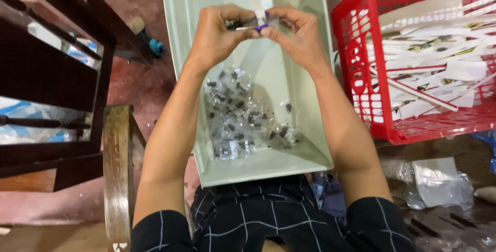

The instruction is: Assembling small purple components onto white plastic strips

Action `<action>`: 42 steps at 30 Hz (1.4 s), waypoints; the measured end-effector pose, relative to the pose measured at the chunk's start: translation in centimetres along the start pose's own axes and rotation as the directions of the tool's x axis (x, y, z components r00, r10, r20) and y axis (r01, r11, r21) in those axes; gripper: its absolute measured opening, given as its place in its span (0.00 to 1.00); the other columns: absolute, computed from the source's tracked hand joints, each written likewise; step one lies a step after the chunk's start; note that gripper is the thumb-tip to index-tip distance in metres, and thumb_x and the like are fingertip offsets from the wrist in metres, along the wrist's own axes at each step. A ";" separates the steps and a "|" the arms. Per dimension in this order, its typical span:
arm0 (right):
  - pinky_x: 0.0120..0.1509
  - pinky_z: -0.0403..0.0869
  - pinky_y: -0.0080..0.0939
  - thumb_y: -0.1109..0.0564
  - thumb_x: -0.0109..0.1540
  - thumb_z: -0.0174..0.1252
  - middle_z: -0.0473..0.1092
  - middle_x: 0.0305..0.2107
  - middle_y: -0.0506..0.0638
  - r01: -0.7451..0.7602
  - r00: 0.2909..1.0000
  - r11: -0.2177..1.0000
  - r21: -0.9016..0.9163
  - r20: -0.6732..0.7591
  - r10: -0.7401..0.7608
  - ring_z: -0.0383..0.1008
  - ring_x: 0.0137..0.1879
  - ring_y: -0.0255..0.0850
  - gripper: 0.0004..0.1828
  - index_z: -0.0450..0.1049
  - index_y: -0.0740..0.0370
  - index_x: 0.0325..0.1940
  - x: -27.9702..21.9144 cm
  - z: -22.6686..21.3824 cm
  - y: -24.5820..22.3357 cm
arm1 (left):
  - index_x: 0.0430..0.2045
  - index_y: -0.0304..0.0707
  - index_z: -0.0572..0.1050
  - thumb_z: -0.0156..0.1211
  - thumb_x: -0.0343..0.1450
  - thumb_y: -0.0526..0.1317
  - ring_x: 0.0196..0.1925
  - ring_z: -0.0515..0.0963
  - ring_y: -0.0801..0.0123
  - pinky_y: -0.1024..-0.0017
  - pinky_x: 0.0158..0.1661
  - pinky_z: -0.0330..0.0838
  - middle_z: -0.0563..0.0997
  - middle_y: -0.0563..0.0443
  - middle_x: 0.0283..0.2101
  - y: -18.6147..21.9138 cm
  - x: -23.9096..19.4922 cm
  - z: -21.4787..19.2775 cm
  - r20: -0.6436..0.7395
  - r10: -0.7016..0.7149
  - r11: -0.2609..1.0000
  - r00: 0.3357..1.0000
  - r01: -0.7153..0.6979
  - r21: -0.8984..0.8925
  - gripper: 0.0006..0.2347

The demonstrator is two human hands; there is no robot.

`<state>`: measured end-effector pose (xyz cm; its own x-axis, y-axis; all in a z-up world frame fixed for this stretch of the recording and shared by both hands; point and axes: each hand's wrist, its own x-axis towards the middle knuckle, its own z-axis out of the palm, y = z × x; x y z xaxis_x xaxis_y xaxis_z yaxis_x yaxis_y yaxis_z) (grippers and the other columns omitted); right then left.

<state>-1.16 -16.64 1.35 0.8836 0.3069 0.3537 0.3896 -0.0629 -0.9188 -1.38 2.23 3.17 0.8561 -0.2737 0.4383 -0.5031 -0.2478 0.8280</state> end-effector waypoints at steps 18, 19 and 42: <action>0.37 0.73 0.28 0.61 0.59 0.59 0.58 0.19 0.37 -0.235 0.971 0.930 0.284 0.029 0.236 0.59 0.28 0.23 0.13 0.65 0.55 0.45 -0.6 4.3 3.3 | 0.10 0.49 0.53 0.73 0.56 0.30 0.22 0.54 0.82 0.77 0.22 0.49 0.55 0.64 0.17 -7.6 0.7 2.4 -0.315 -0.208 0.978 0.926 0.193 -0.079 0.25; 0.37 0.69 0.28 0.62 0.54 0.64 0.62 0.21 0.38 -0.303 0.943 0.953 -0.015 0.140 0.302 0.62 0.29 0.25 0.14 0.65 0.54 0.36 -0.7 4.5 3.4 | 0.10 0.49 0.53 0.73 0.56 0.30 0.22 0.54 0.81 0.77 0.22 0.50 0.55 0.64 0.16 -7.5 0.6 2.3 -0.343 -0.194 0.981 0.919 0.180 -0.073 0.25; 0.33 0.71 0.30 0.64 0.56 0.47 0.69 0.23 0.47 -0.342 0.893 0.796 -0.500 0.092 0.441 0.76 0.26 0.35 0.08 0.71 0.58 0.27 -0.2 2.6 5.2 | 0.09 0.45 0.58 0.72 0.60 0.38 0.22 0.52 0.77 0.74 0.22 0.47 0.54 0.63 0.16 -3.7 0.4 0.0 -0.267 -0.207 0.952 0.941 0.257 0.167 0.21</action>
<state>0.04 -14.57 -3.95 0.9369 0.3333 -0.1055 0.1378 -0.6294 -0.7647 0.80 3.07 0.27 0.9414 0.0420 0.3346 -0.2787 -0.4612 0.8424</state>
